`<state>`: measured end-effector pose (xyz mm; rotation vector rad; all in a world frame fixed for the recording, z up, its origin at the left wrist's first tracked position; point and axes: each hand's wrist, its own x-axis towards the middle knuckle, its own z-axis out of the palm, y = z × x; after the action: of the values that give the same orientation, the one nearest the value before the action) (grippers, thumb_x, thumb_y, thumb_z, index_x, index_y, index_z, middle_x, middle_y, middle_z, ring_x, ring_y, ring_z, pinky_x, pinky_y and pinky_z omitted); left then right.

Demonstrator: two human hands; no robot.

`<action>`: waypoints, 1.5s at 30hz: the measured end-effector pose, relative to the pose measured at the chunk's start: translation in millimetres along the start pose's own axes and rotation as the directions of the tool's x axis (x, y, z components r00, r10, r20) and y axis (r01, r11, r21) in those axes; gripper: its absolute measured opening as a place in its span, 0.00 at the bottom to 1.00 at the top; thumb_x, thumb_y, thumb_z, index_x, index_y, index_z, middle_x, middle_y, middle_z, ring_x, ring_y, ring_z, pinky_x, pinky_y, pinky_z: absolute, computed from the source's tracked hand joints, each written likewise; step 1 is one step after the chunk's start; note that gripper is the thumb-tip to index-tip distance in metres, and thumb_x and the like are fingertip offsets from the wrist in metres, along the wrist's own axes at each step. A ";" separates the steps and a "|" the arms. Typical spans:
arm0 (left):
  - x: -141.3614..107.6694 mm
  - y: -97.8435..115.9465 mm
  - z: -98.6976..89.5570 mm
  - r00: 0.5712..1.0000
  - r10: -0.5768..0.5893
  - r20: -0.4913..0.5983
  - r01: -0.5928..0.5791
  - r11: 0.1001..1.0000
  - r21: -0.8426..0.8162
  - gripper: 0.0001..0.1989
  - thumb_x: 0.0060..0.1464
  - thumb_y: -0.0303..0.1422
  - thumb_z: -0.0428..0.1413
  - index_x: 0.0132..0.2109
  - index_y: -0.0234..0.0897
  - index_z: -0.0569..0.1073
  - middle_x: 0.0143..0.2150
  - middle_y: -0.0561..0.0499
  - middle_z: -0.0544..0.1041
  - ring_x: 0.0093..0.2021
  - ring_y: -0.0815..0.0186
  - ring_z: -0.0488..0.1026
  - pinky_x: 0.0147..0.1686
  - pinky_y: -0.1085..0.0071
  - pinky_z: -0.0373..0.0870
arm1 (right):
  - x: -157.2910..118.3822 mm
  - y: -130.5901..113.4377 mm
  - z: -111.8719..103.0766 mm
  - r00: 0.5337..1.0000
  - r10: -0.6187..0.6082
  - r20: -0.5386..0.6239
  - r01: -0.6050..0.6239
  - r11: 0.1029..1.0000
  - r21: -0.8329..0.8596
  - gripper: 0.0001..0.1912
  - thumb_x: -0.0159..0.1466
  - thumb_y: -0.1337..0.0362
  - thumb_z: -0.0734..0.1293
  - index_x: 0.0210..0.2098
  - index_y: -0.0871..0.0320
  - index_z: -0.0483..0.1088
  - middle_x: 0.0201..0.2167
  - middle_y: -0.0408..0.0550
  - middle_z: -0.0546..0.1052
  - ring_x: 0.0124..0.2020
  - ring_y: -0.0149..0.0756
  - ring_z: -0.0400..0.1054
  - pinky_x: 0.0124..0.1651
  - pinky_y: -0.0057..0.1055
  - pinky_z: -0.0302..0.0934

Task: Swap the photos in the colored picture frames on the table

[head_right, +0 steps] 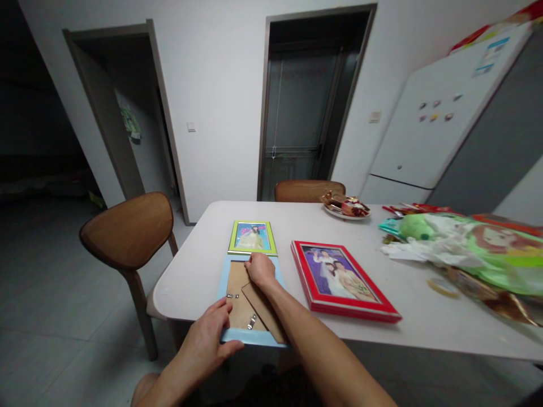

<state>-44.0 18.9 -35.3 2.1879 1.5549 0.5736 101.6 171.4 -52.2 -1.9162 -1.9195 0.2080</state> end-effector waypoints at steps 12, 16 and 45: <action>-0.9 -2.5 3.3 1.000 -0.008 -0.015 0.007 0.999 -0.042 0.26 0.38 0.35 0.59 0.46 0.35 0.65 0.52 0.43 0.66 0.56 0.59 0.55 0.52 0.64 0.56 | -21.6 13.9 -19.4 0.989 -0.141 0.046 0.140 0.989 0.043 0.11 0.55 0.60 0.60 0.30 0.56 0.72 0.30 0.45 0.75 0.31 0.30 0.67 0.30 0.23 0.52; -1.5 -0.2 1.4 1.000 -0.019 0.001 0.019 0.999 -0.028 0.23 0.37 0.36 0.60 0.44 0.35 0.67 0.52 0.43 0.66 0.56 0.59 0.55 0.52 0.65 0.56 | -10.1 6.5 -11.4 0.997 -0.065 0.040 0.065 0.998 0.013 0.12 0.55 0.57 0.60 0.29 0.56 0.72 0.30 0.46 0.75 0.31 0.32 0.67 0.27 0.24 0.51; -2.8 -6.1 1.3 0.999 -0.016 -0.040 0.016 1.000 0.005 0.28 0.37 0.36 0.60 0.48 0.32 0.65 0.51 0.41 0.66 0.55 0.59 0.57 0.51 0.66 0.57 | -50.0 4.5 -39.8 0.964 -0.262 0.052 0.250 0.953 0.174 0.12 0.57 0.63 0.57 0.30 0.58 0.71 0.30 0.47 0.74 0.33 0.31 0.65 0.36 0.24 0.55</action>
<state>-49.0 18.0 -39.9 2.1785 1.5950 0.6120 119.4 115.1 -27.3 -1.5551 -2.1044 0.3535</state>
